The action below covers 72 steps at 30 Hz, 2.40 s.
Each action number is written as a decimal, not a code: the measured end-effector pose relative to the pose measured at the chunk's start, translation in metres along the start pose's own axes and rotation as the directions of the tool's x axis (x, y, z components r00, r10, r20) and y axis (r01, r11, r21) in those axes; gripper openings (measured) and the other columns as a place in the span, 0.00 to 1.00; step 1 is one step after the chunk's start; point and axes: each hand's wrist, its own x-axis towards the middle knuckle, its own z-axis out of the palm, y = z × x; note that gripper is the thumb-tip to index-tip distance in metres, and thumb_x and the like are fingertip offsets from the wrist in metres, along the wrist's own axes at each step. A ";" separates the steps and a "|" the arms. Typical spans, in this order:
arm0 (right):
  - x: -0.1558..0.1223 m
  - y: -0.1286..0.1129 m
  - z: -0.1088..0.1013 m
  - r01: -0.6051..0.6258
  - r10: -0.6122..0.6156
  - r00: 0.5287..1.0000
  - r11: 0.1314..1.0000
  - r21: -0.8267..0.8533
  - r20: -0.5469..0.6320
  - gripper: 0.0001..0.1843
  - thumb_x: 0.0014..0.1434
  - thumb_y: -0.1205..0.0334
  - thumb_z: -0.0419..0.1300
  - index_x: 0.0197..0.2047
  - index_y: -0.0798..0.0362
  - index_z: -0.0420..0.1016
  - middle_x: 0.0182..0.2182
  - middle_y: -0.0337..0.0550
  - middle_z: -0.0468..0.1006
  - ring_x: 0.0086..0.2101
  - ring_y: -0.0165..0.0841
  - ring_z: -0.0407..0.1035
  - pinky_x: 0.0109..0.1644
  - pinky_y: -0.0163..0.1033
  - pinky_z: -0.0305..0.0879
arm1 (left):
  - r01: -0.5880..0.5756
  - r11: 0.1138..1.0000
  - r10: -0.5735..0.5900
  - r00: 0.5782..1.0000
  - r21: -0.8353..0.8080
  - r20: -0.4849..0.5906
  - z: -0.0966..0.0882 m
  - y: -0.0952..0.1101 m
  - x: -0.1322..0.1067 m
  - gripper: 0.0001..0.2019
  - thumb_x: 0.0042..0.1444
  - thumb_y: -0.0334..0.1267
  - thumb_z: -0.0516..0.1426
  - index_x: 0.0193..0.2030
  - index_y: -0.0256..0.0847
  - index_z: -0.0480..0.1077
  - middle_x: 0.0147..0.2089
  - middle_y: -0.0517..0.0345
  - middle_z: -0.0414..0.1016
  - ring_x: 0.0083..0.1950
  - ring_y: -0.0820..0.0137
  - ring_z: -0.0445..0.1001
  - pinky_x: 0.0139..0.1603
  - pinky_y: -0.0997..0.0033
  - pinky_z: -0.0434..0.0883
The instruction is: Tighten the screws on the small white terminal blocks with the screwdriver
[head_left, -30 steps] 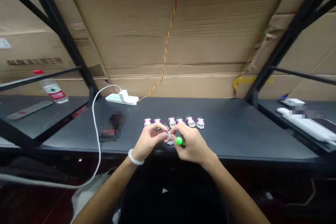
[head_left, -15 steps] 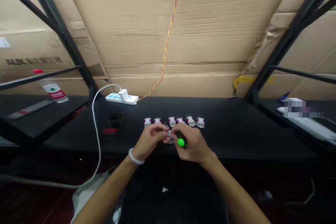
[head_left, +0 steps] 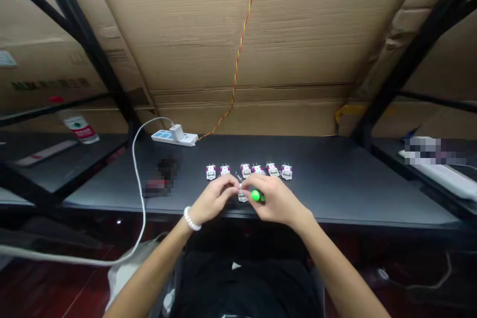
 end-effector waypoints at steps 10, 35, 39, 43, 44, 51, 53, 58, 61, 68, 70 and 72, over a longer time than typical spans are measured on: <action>-0.003 0.005 -0.016 -0.035 0.031 0.999 0.991 -0.127 -0.031 0.06 0.66 0.70 0.59 0.43 0.51 0.75 0.39 0.45 0.80 0.36 0.37 0.74 0.40 0.39 0.65 | -0.163 0.870 0.156 0.986 0.466 0.053 0.016 -0.007 -0.005 0.10 0.74 0.32 0.51 0.42 0.40 0.71 0.44 0.51 0.75 0.48 0.60 0.73 0.53 0.60 0.72; -0.005 0.006 -0.023 -0.024 0.009 0.994 0.989 -0.145 -0.105 0.06 0.68 0.68 0.59 0.44 0.50 0.77 0.39 0.46 0.81 0.37 0.37 0.75 0.41 0.39 0.67 | -0.198 0.874 0.200 0.979 0.443 0.043 0.011 -0.010 -0.012 0.07 0.73 0.32 0.54 0.43 0.41 0.73 0.52 0.47 0.78 0.55 0.60 0.78 0.58 0.59 0.76; -0.006 0.006 -0.026 -0.032 0.016 0.994 0.989 -0.146 -0.107 0.06 0.68 0.67 0.58 0.44 0.50 0.77 0.39 0.45 0.81 0.37 0.37 0.74 0.41 0.40 0.68 | -0.159 0.895 0.167 0.986 0.418 0.018 0.012 -0.007 -0.011 0.08 0.73 0.33 0.53 0.43 0.41 0.73 0.52 0.48 0.78 0.54 0.61 0.78 0.58 0.60 0.76; -0.006 0.007 -0.026 -0.034 0.018 0.994 0.988 -0.148 -0.105 0.06 0.68 0.68 0.59 0.43 0.50 0.76 0.39 0.46 0.81 0.38 0.37 0.75 0.41 0.39 0.67 | -0.135 0.901 0.147 0.989 0.412 0.004 0.013 -0.006 -0.011 0.08 0.73 0.34 0.54 0.42 0.42 0.73 0.52 0.48 0.78 0.54 0.61 0.78 0.58 0.61 0.75; -0.006 0.007 -0.026 -0.031 0.015 0.995 0.988 -0.149 -0.103 0.06 0.68 0.68 0.59 0.43 0.50 0.76 0.39 0.46 0.81 0.38 0.37 0.75 0.41 0.39 0.67 | -0.133 0.903 0.143 0.990 0.409 0.006 0.013 -0.006 -0.011 0.08 0.73 0.34 0.54 0.42 0.42 0.73 0.52 0.48 0.78 0.54 0.61 0.78 0.58 0.61 0.75; -0.006 0.007 -0.027 -0.033 0.020 0.996 0.988 -0.151 -0.087 0.06 0.67 0.69 0.59 0.44 0.50 0.76 0.40 0.45 0.81 0.38 0.37 0.75 0.42 0.40 0.68 | -0.124 0.904 0.125 0.992 0.410 0.023 0.013 -0.006 -0.011 0.08 0.73 0.33 0.53 0.43 0.41 0.73 0.52 0.48 0.77 0.54 0.61 0.77 0.58 0.59 0.74; -0.005 0.007 -0.027 -0.035 0.021 0.996 0.988 -0.150 -0.090 0.06 0.67 0.69 0.59 0.43 0.50 0.76 0.40 0.46 0.81 0.38 0.37 0.75 0.42 0.40 0.68 | -0.128 0.897 0.132 0.991 0.423 0.021 0.014 -0.007 -0.011 0.08 0.73 0.33 0.53 0.43 0.41 0.73 0.51 0.48 0.77 0.53 0.60 0.77 0.58 0.59 0.74; -0.005 0.006 -0.027 -0.035 0.021 0.996 0.988 -0.153 -0.091 0.06 0.67 0.69 0.58 0.43 0.51 0.76 0.39 0.46 0.81 0.37 0.37 0.75 0.41 0.39 0.67 | -0.153 0.872 0.152 0.988 0.465 0.039 0.015 -0.007 -0.011 0.08 0.74 0.33 0.52 0.44 0.41 0.71 0.51 0.48 0.76 0.53 0.60 0.76 0.58 0.59 0.74; -0.005 0.006 -0.027 -0.029 0.014 0.995 0.988 -0.152 -0.099 0.06 0.68 0.69 0.58 0.43 0.51 0.77 0.39 0.46 0.81 0.37 0.37 0.75 0.41 0.39 0.67 | -0.153 0.868 0.146 0.988 0.472 0.052 0.014 -0.006 -0.011 0.08 0.74 0.33 0.52 0.43 0.41 0.71 0.51 0.48 0.76 0.53 0.61 0.76 0.58 0.59 0.74; -0.006 0.007 -0.029 -0.007 -0.016 0.990 0.987 -0.162 -0.139 0.06 0.68 0.68 0.59 0.43 0.52 0.77 0.38 0.45 0.80 0.36 0.36 0.74 0.39 0.39 0.66 | -0.156 0.872 0.149 0.987 0.465 0.052 0.013 -0.006 -0.011 0.08 0.74 0.31 0.52 0.44 0.41 0.71 0.51 0.49 0.75 0.53 0.62 0.76 0.57 0.60 0.75; -0.006 0.006 -0.030 -0.006 -0.018 0.989 0.986 -0.166 -0.144 0.06 0.68 0.68 0.58 0.44 0.52 0.77 0.38 0.45 0.80 0.36 0.36 0.75 0.39 0.39 0.66 | -0.155 0.870 0.148 0.988 0.467 0.050 0.013 -0.007 -0.011 0.08 0.73 0.31 0.52 0.44 0.41 0.71 0.51 0.49 0.75 0.53 0.62 0.76 0.58 0.60 0.75; -0.006 0.006 -0.030 -0.006 -0.019 0.990 0.986 -0.169 -0.141 0.06 0.68 0.68 0.59 0.43 0.52 0.77 0.38 0.45 0.80 0.36 0.36 0.75 0.39 0.39 0.67 | -0.157 0.867 0.153 0.987 0.472 0.047 0.014 -0.007 -0.011 0.08 0.73 0.31 0.52 0.44 0.42 0.72 0.52 0.49 0.76 0.53 0.62 0.76 0.57 0.60 0.75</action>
